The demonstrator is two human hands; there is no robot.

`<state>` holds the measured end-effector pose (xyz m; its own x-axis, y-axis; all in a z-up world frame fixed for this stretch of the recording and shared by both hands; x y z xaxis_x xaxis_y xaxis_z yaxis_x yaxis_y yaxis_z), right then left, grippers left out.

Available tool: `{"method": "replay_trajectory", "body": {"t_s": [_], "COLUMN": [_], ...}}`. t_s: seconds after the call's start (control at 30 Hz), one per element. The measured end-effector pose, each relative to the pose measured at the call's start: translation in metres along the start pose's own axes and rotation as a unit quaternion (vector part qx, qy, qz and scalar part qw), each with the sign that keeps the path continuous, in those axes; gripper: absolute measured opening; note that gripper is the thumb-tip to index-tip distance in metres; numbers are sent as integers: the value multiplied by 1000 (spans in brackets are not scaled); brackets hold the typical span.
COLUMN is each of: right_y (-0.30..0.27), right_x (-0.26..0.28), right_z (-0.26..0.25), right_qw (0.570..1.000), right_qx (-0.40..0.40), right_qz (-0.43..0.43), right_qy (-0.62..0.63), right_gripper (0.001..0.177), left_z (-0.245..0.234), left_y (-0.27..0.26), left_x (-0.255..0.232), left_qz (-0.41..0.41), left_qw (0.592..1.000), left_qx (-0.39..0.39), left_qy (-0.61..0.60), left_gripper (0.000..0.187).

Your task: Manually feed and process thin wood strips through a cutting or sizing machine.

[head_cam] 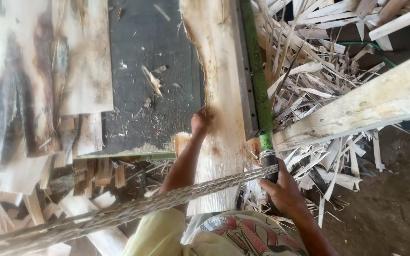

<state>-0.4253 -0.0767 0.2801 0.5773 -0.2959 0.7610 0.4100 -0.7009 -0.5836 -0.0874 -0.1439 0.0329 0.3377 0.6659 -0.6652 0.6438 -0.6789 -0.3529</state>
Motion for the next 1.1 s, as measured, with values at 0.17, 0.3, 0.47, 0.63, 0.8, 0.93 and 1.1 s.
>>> {"method": "replay_trajectory", "body": {"t_s": [0.17,0.3,0.47,0.63,0.8,0.93,1.1], "right_y": [-4,4,8,7,17,10,17], "right_x": [6,-8,-17,-17,-34,-33,-39], "right_z": [-3,-3,-1,-2,-3,-8,-6], "right_qw": [999,999,999,999,997,998,995], "right_qx": [15,25,8,8,5,7,-9], "right_qz": [17,12,6,2,10,-56,-92], "right_qy": [22,30,35,43,71,29,28], "right_gripper": [72,70,66,63,64,60,62], "left_z": [-2,2,0,9,9,13,12], "left_y": [2,8,0,12,20,17,24], "left_x": [-17,-23,-33,-17,-22,-27,-26], "left_qz": [3,-14,-61,-25,42,14,49], "left_qw": [1000,999,997,1000,995,989,984], "left_qx": [-2,-18,25,-5,-18,0,-22], "left_qy": [-24,-29,-27,1,91,147,173], "left_gripper": [72,71,71,70,74,77,99]}}
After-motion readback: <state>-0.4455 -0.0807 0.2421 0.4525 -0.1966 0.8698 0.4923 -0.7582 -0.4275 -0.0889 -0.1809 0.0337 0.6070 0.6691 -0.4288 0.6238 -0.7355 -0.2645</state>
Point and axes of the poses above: each hand's wrist, its own y-axis towards the middle knuckle, its own z-axis out of the palm, x = y × z, the point moved 4 cm from there along y, towards the middle knuckle, and after that the axes turned 2 degrees about x, right-handed, at the moved point
